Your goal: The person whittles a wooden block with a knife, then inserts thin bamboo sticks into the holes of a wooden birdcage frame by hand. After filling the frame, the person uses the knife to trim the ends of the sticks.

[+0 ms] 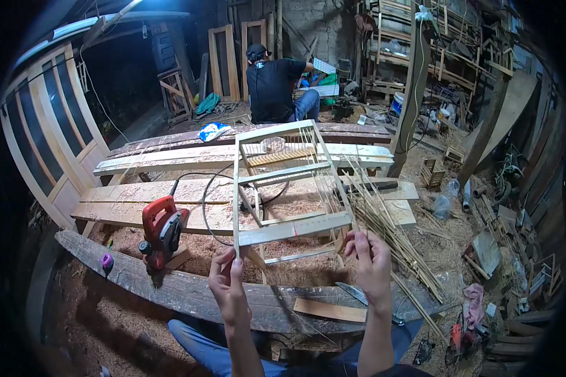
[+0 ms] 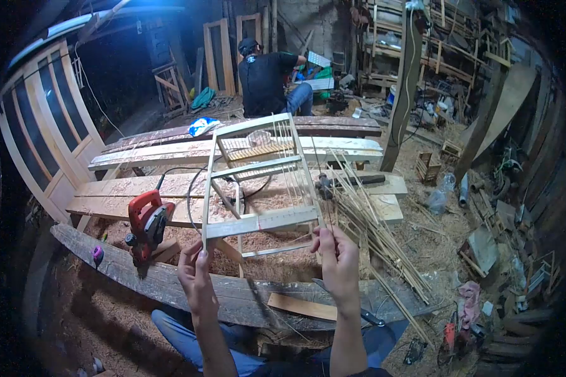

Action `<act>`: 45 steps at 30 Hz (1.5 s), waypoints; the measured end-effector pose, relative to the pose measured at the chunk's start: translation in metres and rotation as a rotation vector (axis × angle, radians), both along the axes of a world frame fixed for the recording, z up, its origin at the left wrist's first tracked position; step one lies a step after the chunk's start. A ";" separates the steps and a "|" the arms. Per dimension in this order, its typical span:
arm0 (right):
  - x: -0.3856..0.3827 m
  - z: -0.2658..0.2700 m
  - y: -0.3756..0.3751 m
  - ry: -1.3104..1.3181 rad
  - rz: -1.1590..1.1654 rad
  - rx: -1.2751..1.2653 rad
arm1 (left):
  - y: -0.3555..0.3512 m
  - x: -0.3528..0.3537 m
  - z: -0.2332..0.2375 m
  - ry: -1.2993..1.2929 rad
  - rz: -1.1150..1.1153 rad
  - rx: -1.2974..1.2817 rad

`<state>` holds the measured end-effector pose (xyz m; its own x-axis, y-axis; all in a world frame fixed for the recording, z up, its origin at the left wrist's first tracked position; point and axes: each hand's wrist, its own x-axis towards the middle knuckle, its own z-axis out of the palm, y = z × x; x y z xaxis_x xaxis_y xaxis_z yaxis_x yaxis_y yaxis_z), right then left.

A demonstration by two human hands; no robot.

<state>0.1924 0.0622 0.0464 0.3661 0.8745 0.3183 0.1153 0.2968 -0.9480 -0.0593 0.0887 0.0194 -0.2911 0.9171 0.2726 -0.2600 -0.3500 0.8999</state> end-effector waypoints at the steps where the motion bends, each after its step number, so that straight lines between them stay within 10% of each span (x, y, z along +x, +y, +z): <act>1: 0.002 0.003 -0.001 -0.007 0.003 0.007 | -0.002 0.000 0.003 -0.007 0.003 0.007; 19: 0.012 0.000 -0.048 -0.056 0.128 -0.113 | -0.115 -0.034 0.029 0.230 0.032 -0.125; 25: 0.017 0.002 -0.049 -0.244 0.086 -0.125 | -0.071 -0.036 0.067 0.818 0.461 0.110; 33: 0.002 0.028 -0.059 -0.776 -0.210 -0.118 | -0.024 -0.008 0.084 1.170 -0.177 0.390; 45: -0.044 0.056 -0.051 -0.882 -0.233 -0.100 | -0.021 -0.008 0.085 1.460 -0.263 0.371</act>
<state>0.1488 0.0115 0.1026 0.1969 0.8475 0.4930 0.8558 0.0967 -0.5082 -0.0669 0.0672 0.1044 0.5813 0.7161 0.3863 0.6594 -0.6928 0.2920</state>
